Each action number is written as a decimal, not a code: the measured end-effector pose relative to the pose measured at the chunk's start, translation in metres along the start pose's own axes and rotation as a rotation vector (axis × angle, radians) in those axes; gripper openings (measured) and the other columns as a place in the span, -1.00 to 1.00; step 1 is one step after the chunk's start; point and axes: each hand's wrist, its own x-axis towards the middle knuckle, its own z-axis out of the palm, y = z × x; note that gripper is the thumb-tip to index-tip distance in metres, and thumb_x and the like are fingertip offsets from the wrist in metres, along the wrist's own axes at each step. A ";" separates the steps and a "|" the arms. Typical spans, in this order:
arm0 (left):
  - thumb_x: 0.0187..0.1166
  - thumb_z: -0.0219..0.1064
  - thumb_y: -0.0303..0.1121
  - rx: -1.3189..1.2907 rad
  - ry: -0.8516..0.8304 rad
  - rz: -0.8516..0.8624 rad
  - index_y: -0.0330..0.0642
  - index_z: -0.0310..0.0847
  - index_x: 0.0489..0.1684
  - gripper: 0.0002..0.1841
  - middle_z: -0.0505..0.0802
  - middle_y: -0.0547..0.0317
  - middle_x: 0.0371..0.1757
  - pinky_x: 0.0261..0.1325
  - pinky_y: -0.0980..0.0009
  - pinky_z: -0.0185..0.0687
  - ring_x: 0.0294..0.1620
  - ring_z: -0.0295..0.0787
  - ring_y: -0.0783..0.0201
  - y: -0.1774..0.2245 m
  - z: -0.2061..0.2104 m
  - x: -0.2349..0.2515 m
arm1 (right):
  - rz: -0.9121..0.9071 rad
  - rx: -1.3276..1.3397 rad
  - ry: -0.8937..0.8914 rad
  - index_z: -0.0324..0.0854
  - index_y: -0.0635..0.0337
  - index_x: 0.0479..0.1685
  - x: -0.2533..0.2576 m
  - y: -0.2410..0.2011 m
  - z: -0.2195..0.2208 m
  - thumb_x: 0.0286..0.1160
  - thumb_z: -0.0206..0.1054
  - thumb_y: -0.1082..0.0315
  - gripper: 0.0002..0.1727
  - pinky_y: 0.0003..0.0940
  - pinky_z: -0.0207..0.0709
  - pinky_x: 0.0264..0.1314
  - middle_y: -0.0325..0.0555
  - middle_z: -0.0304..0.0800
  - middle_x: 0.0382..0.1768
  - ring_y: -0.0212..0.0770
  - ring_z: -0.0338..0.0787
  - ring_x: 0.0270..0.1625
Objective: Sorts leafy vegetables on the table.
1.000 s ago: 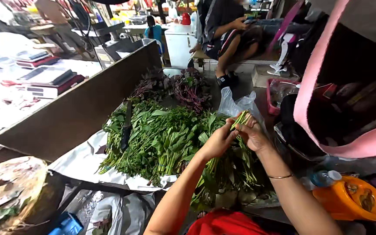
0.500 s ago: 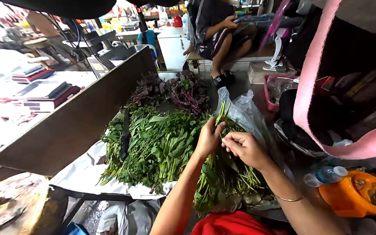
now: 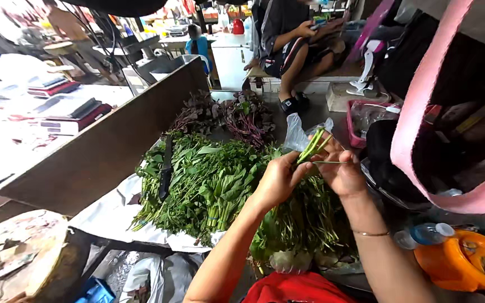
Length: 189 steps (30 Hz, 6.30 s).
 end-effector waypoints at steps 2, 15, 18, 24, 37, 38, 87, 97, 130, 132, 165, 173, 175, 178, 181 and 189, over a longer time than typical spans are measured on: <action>0.73 0.28 -0.28 0.112 -0.127 -0.056 -0.35 0.72 -0.10 -0.74 0.76 0.10 -0.40 -0.24 0.42 0.60 -0.42 0.64 0.39 0.004 0.002 0.002 | 0.075 -0.167 -0.229 0.60 0.06 0.48 0.020 -0.014 -0.019 0.18 0.50 -0.40 -0.08 -0.38 0.74 0.19 -0.27 0.85 0.14 -0.33 0.83 0.10; 0.79 0.14 -0.34 0.053 -0.495 -0.041 -0.39 0.65 0.12 -0.72 0.79 0.02 -0.16 0.00 0.41 0.60 -0.18 0.68 0.39 -0.008 -0.001 0.016 | -0.114 -0.868 -0.631 0.87 0.29 -0.12 0.059 -0.061 0.011 0.45 0.40 0.20 -0.69 -0.43 0.74 0.00 -0.23 0.92 -0.27 -0.45 0.84 -0.20; 0.58 0.31 -0.52 -0.039 -0.332 -0.102 -0.42 0.70 0.01 -0.82 0.81 0.10 -0.18 0.07 0.49 0.62 -0.14 0.70 0.50 -0.012 -0.001 0.009 | -0.466 -1.129 -0.693 0.92 0.10 -0.41 0.031 -0.051 0.046 0.48 0.35 0.26 -0.75 -0.25 0.57 0.09 -0.26 0.90 -0.40 -0.35 0.80 -0.20; 0.74 0.16 -0.40 -0.535 0.035 -0.256 -0.23 0.56 0.08 -0.85 0.56 0.39 -0.59 -0.48 0.60 0.45 -0.62 0.44 0.55 -0.033 -0.015 0.009 | -0.331 -0.121 -0.021 0.85 -0.13 0.20 -0.017 0.005 0.040 0.54 0.46 0.17 -0.71 -0.31 0.72 0.37 -0.25 0.93 0.13 -0.27 0.87 0.21; 0.61 0.22 -0.45 -0.114 -0.142 -0.239 -0.34 0.62 0.21 -0.72 0.82 0.10 -0.12 0.07 0.37 0.69 -0.12 0.75 0.43 -0.020 -0.012 0.011 | -0.555 -1.141 -0.653 0.91 0.10 -0.16 0.017 -0.032 0.057 0.61 0.34 0.32 -0.80 -0.11 0.54 0.42 -0.19 0.95 -0.21 -0.26 0.87 0.00; 0.66 0.20 -0.45 -0.162 -0.079 -0.247 -0.33 0.60 0.22 -0.74 0.81 0.14 -0.20 -0.03 0.41 0.70 -0.23 0.73 0.46 -0.021 -0.016 0.011 | -0.587 -0.968 -0.552 0.89 0.16 -0.08 0.004 -0.023 0.059 0.67 0.32 0.34 -0.80 -0.17 0.55 0.48 -0.11 0.95 -0.11 -0.22 0.87 0.09; 0.77 0.21 -0.22 0.119 -0.256 -0.062 -0.17 0.50 0.47 -0.61 0.74 0.19 -0.42 -0.47 0.44 0.59 -0.59 0.57 0.43 -0.014 -0.015 -0.018 | -0.048 -0.662 -0.069 0.69 0.22 -0.13 0.015 -0.074 -0.038 0.53 0.27 0.42 -0.88 -0.36 0.74 0.03 -0.32 0.83 -0.25 -0.44 0.80 -0.17; 0.75 0.18 -0.41 0.297 -0.117 -0.274 -0.26 0.51 0.46 -0.64 0.81 -0.03 0.06 0.14 0.10 0.71 0.00 0.78 0.21 0.009 -0.037 -0.026 | 1.178 -1.393 0.407 0.60 0.35 0.40 -0.185 0.048 -0.205 0.65 0.33 0.17 -0.51 0.37 0.41 0.52 0.40 0.68 0.34 0.35 0.65 0.44; 0.78 0.08 -0.34 0.433 -0.134 -0.080 -0.38 0.69 0.03 -0.70 0.84 -0.17 -0.24 -0.06 -0.02 0.75 -0.18 0.87 -0.10 -0.009 0.054 -0.029 | -0.047 -1.566 0.151 0.76 0.24 0.28 -0.098 -0.009 0.021 0.44 0.29 0.31 -0.56 -0.10 0.73 -0.25 0.15 0.82 -0.12 0.02 0.84 -0.26; 0.76 0.12 -0.33 0.456 -0.104 -0.062 -0.39 0.71 -0.02 -0.70 0.83 -0.16 -0.30 -0.15 0.00 0.75 -0.25 0.87 -0.09 -0.008 0.056 -0.032 | -0.056 -1.582 0.159 0.76 0.19 0.32 -0.096 -0.007 0.020 0.42 0.29 0.32 -0.54 -0.12 0.71 -0.31 0.14 0.80 -0.17 0.00 0.81 -0.32; 0.76 0.15 -0.28 0.687 -0.018 0.132 -0.27 0.75 -0.05 -0.72 0.87 -0.06 -0.20 0.04 0.02 0.76 -0.06 0.89 -0.04 -0.011 0.040 -0.039 | -0.072 -1.588 0.138 0.80 0.05 0.31 -0.084 -0.019 0.035 0.39 0.33 0.32 -0.55 -0.07 0.71 -0.35 0.04 0.85 -0.20 -0.02 0.83 -0.34; 0.63 0.26 -0.40 0.784 0.093 0.125 -0.23 0.79 -0.14 -0.83 0.90 -0.03 -0.25 -0.02 0.07 0.72 -0.12 0.89 -0.03 -0.007 0.055 -0.043 | -0.047 -1.689 0.206 0.79 0.03 0.34 -0.086 -0.009 0.041 0.27 0.39 0.39 -0.48 -0.02 0.66 -0.45 0.11 0.82 -0.25 0.05 0.80 -0.43; 0.63 0.28 -0.36 0.781 0.108 0.103 -0.24 0.79 -0.17 -0.82 0.89 -0.04 -0.26 -0.03 0.07 0.72 -0.13 0.88 -0.03 -0.007 0.056 -0.043 | 0.054 -1.704 0.241 0.76 0.00 0.39 -0.088 -0.005 0.029 0.34 0.41 0.41 -0.48 0.10 0.68 -0.39 0.18 0.83 -0.16 0.15 0.83 -0.38; 0.72 0.25 -0.25 0.771 0.084 0.045 -0.26 0.74 -0.17 -0.75 0.82 -0.03 -0.28 -0.08 0.07 0.72 -0.19 0.85 -0.02 -0.009 0.048 -0.044 | 0.415 -1.707 0.316 0.63 -0.02 0.55 -0.099 0.001 -0.021 0.57 0.30 0.38 -0.49 0.40 0.63 0.04 0.29 0.80 0.17 0.38 0.83 0.06; 0.71 0.23 -0.27 0.692 0.064 -0.011 -0.29 0.74 -0.13 -0.74 0.82 -0.07 -0.26 -0.05 0.04 0.72 -0.17 0.85 -0.04 0.000 0.028 -0.036 | 0.437 -1.686 0.393 0.64 0.11 0.51 -0.113 -0.005 -0.053 0.59 0.26 0.43 -0.52 0.45 0.56 0.22 0.30 0.80 0.23 0.40 0.79 0.22; 0.81 0.04 -0.29 0.415 -0.007 -0.081 -0.17 0.52 0.38 -0.68 0.76 0.27 -0.06 -0.05 0.47 0.68 -0.16 0.69 0.54 0.042 -0.177 0.081 | 0.451 -1.477 0.511 0.74 0.24 0.32 -0.142 -0.024 -0.062 0.57 0.31 0.38 -0.63 0.54 0.45 0.31 0.29 0.83 0.19 0.41 0.77 0.27</action>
